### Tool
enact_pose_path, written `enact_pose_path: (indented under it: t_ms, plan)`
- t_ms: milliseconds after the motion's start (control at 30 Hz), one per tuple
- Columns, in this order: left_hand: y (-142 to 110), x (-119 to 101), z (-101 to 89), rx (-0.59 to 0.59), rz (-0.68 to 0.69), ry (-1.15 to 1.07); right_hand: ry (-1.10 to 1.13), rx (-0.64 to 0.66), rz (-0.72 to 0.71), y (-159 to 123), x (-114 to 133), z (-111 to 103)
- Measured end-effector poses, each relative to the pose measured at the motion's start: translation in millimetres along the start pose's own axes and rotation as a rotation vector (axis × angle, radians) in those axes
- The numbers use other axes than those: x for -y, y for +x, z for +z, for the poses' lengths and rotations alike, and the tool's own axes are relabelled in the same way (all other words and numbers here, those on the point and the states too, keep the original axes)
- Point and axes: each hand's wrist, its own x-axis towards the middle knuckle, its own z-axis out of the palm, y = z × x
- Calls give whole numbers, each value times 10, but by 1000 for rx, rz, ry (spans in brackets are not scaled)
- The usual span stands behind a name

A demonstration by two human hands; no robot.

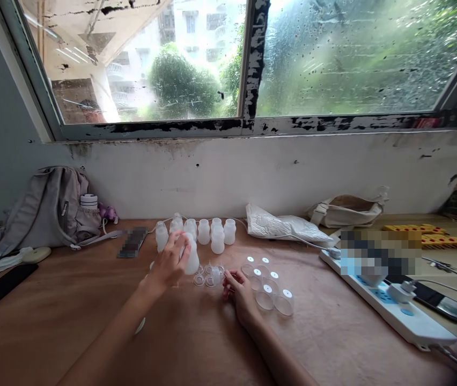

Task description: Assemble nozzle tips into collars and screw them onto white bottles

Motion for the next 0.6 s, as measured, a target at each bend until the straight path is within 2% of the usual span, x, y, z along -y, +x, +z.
enact_pose_path:
  t_ms: [167,300,433,600]
  plan:
    - [-421,64,101,84,6,-108,17,23,-2,-4,11,-15]
    - [-598,146,276,101,17,-227,30,19,3,-4,16,-18]
    - [-685,171,467,104,-120,-411,42,18,9,-6,15,-17]
    - [-738,166,598,212,-251,-544,96,38,53,-49,95,13]
